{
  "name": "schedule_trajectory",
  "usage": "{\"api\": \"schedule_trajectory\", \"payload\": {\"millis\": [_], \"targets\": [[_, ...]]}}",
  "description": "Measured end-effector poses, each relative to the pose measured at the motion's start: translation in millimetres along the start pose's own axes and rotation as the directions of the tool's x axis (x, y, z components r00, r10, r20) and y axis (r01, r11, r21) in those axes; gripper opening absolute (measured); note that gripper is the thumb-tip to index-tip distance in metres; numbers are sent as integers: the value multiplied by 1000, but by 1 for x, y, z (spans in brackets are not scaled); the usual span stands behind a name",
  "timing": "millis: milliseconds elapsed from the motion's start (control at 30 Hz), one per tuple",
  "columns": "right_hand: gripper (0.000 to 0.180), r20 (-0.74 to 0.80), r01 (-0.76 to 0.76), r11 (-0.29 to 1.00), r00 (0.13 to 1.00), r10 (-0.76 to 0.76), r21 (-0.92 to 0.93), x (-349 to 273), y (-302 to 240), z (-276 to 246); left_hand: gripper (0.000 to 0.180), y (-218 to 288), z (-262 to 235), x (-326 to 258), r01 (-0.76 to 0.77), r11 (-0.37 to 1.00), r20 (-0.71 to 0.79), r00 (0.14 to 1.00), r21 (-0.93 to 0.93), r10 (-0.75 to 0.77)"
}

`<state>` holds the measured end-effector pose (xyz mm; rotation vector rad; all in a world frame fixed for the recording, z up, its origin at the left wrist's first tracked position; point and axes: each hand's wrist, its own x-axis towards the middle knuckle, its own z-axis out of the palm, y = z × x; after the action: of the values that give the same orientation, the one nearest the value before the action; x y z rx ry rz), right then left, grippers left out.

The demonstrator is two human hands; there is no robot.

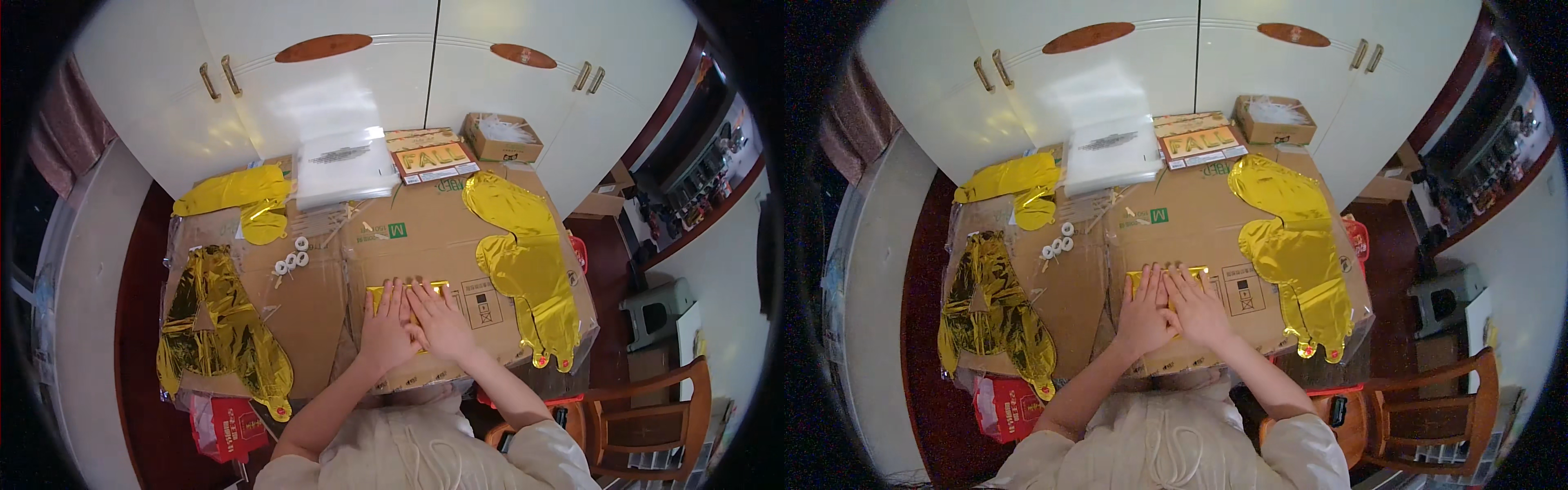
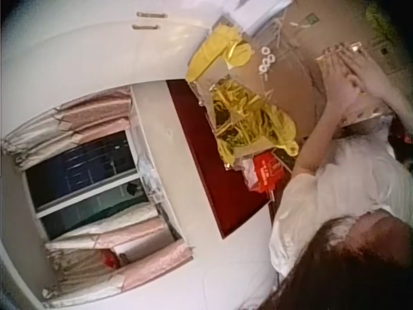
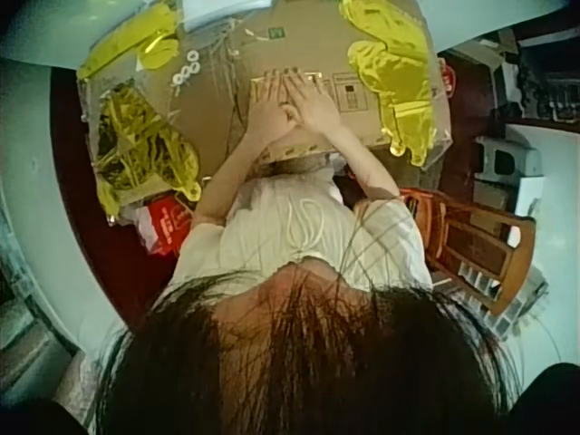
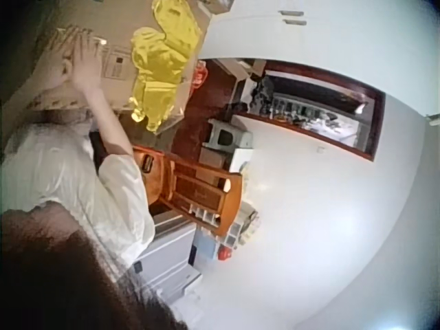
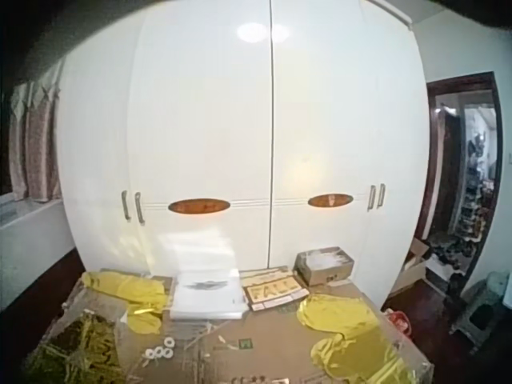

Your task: Folding deflated foil balloons and placing them onto cardboard backing sheets for retail packaging.

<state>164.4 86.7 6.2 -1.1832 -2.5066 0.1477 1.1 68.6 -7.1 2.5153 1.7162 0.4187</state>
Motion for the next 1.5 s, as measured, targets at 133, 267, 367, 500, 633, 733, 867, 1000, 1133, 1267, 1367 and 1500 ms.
{"api": "schedule_trajectory", "payload": {"millis": [133,267,367,500,633,733,867,1000,1133,1267,1367,1500], "targets": [[67,26,-57,998,998,57,2,-1,10,7,75,1,-1,1,0,1000,-31,1000,-13,-1],[68,35,-57,997,998,59,-56,-1,15,10,70,-4,4,2,-10,997,-58,998,-71,5],[67,39,-74,996,996,77,-57,0,13,6,68,-4,5,3,-10,1000,-66,998,-28,8],[66,35,-57,996,998,60,-69,1,15,6,66,-3,5,3,18,1000,-65,998,-22,-19],[68,100,-66,981,991,85,-184,1,16,2,68,-2,-5,2,41,999,-60,997,28,-40],[71,112,-82,976,988,107,-203,1,15,0,73,-5,-3,1,54,998,-64,997,35,-52],[81,94,-124,975,985,143,-184,-1,18,2,79,-7,-8,-1,83,992,-30,996,90,-80],[91,93,-124,971,985,146,-206,-4,22,3,88,-13,-6,-5,74,994,-51,996,78,-70],[94,76,-87,967,991,108,-240,-7,25,-3,109,-21,-20,-8,66,994,119,990,84,-76],[96,101,-69,949,989,105,-306,-8,26,-6,128,-33,-36,-8,25,995,296,954,95,-53],[93,82,-48,958,994,74,-284,-6,26,-9,132,-34,-34,-9,34,995,294,954,93,-60],[83,-18,-63,979,998,61,-195,15,1,-10,132,-35,-31,-10,34,992,305,950,124,-70]]}}
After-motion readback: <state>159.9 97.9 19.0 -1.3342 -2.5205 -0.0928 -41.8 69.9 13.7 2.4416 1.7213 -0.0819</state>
